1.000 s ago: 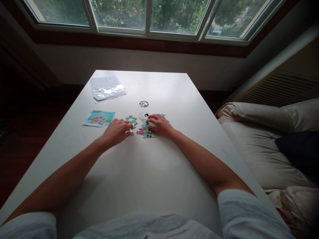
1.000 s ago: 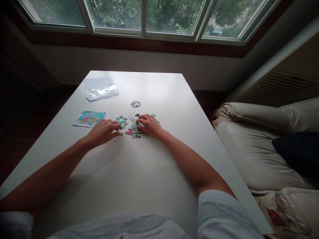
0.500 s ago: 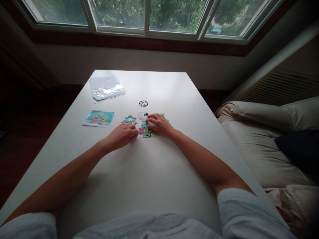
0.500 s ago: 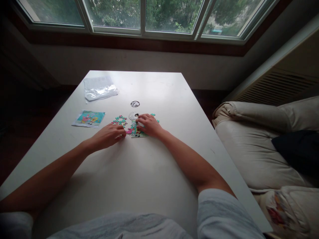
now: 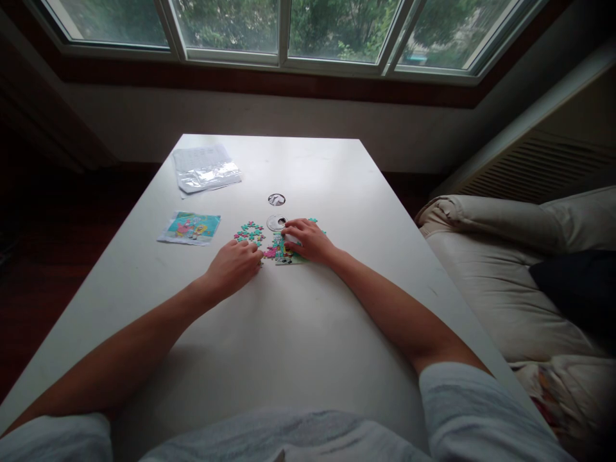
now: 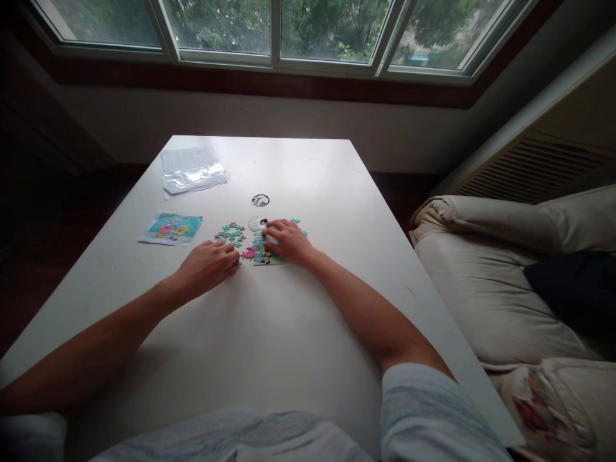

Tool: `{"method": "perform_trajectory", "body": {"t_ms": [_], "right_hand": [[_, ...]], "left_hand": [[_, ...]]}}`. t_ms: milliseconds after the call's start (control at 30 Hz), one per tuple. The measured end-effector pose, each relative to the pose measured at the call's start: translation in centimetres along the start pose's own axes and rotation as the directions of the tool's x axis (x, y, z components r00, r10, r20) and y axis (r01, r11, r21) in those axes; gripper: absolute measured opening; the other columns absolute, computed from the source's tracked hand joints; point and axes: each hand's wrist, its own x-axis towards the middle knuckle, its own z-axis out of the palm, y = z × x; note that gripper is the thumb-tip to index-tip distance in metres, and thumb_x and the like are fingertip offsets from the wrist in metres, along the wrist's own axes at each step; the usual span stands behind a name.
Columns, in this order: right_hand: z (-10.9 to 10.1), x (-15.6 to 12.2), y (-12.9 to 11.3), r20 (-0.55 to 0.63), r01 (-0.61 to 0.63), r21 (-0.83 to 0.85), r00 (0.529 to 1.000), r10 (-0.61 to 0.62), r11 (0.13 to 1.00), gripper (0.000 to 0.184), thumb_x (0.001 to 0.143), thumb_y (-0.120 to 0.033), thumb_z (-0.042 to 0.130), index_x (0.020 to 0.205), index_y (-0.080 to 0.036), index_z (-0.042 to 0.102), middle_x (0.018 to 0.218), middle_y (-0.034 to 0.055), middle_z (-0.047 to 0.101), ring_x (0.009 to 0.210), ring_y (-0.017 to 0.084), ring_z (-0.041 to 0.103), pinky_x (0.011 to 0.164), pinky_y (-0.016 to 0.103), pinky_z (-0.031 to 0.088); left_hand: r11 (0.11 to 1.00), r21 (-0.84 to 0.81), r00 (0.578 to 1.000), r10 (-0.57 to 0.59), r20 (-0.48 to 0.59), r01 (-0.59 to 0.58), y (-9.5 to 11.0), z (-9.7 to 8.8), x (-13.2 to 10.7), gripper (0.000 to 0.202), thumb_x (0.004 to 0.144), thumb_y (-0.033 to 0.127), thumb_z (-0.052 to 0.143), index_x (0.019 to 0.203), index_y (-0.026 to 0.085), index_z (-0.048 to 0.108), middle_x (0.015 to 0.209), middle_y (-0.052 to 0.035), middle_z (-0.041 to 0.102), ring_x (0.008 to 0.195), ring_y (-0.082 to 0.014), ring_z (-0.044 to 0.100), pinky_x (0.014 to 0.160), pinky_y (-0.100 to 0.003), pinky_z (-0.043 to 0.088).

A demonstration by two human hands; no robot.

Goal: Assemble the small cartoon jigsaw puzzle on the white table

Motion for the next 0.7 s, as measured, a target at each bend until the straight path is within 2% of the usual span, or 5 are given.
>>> {"method": "perform_trajectory", "body": {"t_ms": [200, 333, 567, 700], "right_hand": [[-0.1, 0.0, -0.1, -0.004, 0.007, -0.006, 1.000, -0.007, 1.000, 0.035, 0.098, -0.043, 0.056, 0.127, -0.027, 0.066, 0.135, 0.0105, 0.061, 0.126, 0.030, 0.052, 0.107, 0.049, 0.040], [-0.2, 0.0, -0.2, 0.003, 0.002, -0.001, 1.000, -0.002, 1.000, 0.034, 0.098, -0.042, 0.057, 0.127, -0.027, 0.066, 0.136, 0.0105, 0.061, 0.126, 0.030, 0.052, 0.107, 0.049, 0.040], [-0.1, 0.0, -0.1, -0.004, 0.004, -0.013, 1.000, -0.004, 1.000, 0.035, 0.097, -0.043, 0.057, 0.127, -0.027, 0.066, 0.136, 0.0103, 0.061, 0.127, 0.030, 0.052, 0.108, 0.049, 0.040], [0.0, 0.0, 0.0, -0.007, 0.009, -0.019, 1.000, -0.009, 1.000, 0.035, 0.098, -0.044, 0.057, 0.127, -0.027, 0.066, 0.136, 0.0100, 0.061, 0.125, 0.029, 0.052, 0.107, 0.049, 0.041]], "left_hand": [[0.999, 0.040, 1.000, -0.012, 0.000, 0.012, 0.3, 0.1, 0.1, 0.009, 0.089, 0.019, 0.057, 0.088, 0.021, 0.066, 0.094, -0.0092, 0.069, 0.087, -0.0255, 0.064, 0.076, -0.036, 0.041], [0.998, -0.044, 0.999, -0.035, -0.002, 0.035, -0.3, 0.6, 0.4, 0.010, 0.085, 0.019, 0.056, 0.087, 0.022, 0.066, 0.092, -0.0067, 0.069, 0.085, -0.0242, 0.063, 0.073, -0.035, 0.041], [0.983, -0.176, 0.996, -0.037, 0.080, 0.051, -0.7, 0.7, 0.8, 0.006, 0.077, 0.024, 0.061, 0.082, 0.022, 0.061, 0.087, -0.0035, 0.067, 0.081, -0.0215, 0.061, 0.073, -0.033, 0.039], [0.985, -0.157, 0.996, -0.056, 0.066, 0.066, -0.3, 0.7, 0.6, 0.007, 0.080, 0.024, 0.059, 0.087, 0.022, 0.061, 0.090, -0.0034, 0.067, 0.084, -0.0214, 0.061, 0.075, -0.033, 0.039]]}}
